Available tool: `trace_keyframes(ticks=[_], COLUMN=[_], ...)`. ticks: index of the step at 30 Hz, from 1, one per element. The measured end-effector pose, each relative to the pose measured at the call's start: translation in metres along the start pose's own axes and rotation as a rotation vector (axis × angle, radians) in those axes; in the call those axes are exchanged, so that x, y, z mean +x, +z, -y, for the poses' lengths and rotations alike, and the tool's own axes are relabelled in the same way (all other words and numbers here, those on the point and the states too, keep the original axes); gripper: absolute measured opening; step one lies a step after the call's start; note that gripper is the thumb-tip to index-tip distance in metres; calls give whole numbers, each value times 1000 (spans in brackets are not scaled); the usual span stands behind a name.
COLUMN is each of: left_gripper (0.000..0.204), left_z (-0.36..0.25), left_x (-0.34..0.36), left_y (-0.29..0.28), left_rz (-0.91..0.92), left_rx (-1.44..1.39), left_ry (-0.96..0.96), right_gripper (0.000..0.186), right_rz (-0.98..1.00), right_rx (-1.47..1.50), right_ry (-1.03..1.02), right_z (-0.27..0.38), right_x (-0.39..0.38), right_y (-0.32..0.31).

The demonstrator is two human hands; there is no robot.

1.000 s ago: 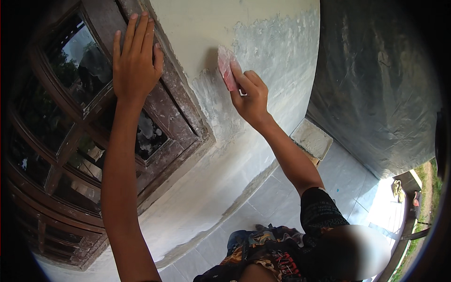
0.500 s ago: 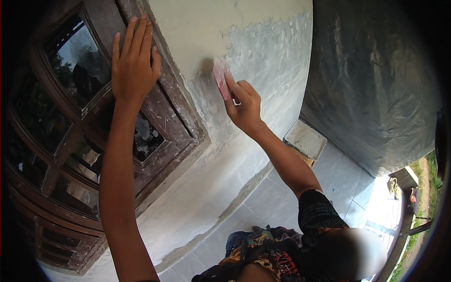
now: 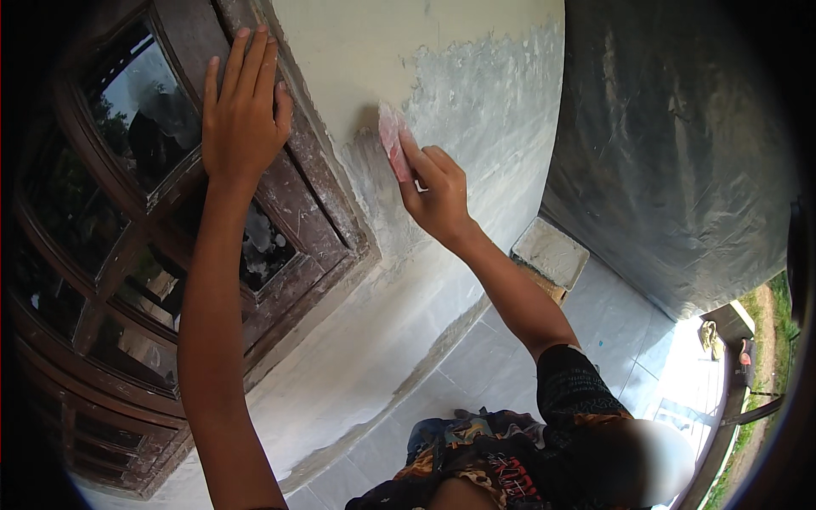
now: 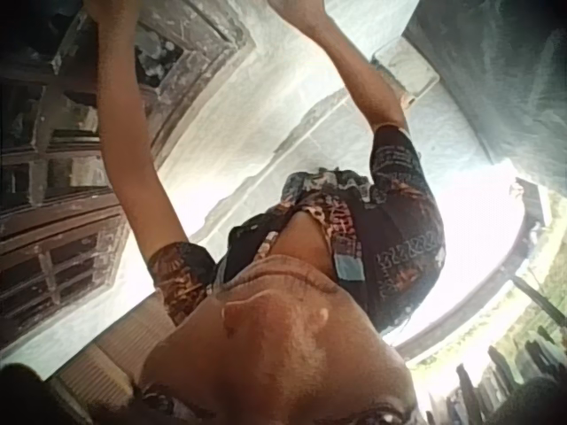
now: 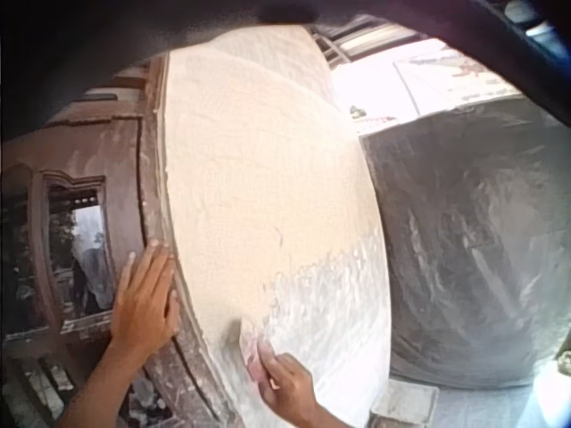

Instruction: The person applies plaster to a wall surface around a window frame using a putty knife.

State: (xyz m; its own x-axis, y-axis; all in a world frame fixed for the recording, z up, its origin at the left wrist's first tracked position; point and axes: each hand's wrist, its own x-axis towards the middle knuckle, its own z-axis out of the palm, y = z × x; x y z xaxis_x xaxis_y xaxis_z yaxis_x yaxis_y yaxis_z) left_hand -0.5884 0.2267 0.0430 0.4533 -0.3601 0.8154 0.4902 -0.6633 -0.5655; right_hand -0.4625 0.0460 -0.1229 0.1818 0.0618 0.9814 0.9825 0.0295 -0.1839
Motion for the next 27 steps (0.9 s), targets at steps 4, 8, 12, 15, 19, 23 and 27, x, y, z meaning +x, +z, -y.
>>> trace_keyframes(ticks=[4,8,12,15,19,23,27], left_gripper=[47,48,48,48,47,47,47], left_z=[-3,2,4,-1,-1,0,3], left_x=[2,-2,-4,1,1,-3,-3], left_y=[2,1,1,0,0,3,0], left_rz=[-20,-12,-7,-27,-22,3,-8], left_rx=[33,22,12,-2,-5,-23,-28], left_ry=[0,-2,-2,-8,-4,-11,-10], right_gripper=[50,55,62,59,50,54,59], right_rz=[-96,20,98,-16,-84,39,156], right_rx=[-160,-211,26,3,-192,-205,142], right_ry=[6,6,-23,46,7,9,9], right_z=[-43,-32,12,-7,-44,-31,13], right_x=[55,-2,-51,7,54,-13,-58], right_y=[9,29,18,-1,10,26,10])
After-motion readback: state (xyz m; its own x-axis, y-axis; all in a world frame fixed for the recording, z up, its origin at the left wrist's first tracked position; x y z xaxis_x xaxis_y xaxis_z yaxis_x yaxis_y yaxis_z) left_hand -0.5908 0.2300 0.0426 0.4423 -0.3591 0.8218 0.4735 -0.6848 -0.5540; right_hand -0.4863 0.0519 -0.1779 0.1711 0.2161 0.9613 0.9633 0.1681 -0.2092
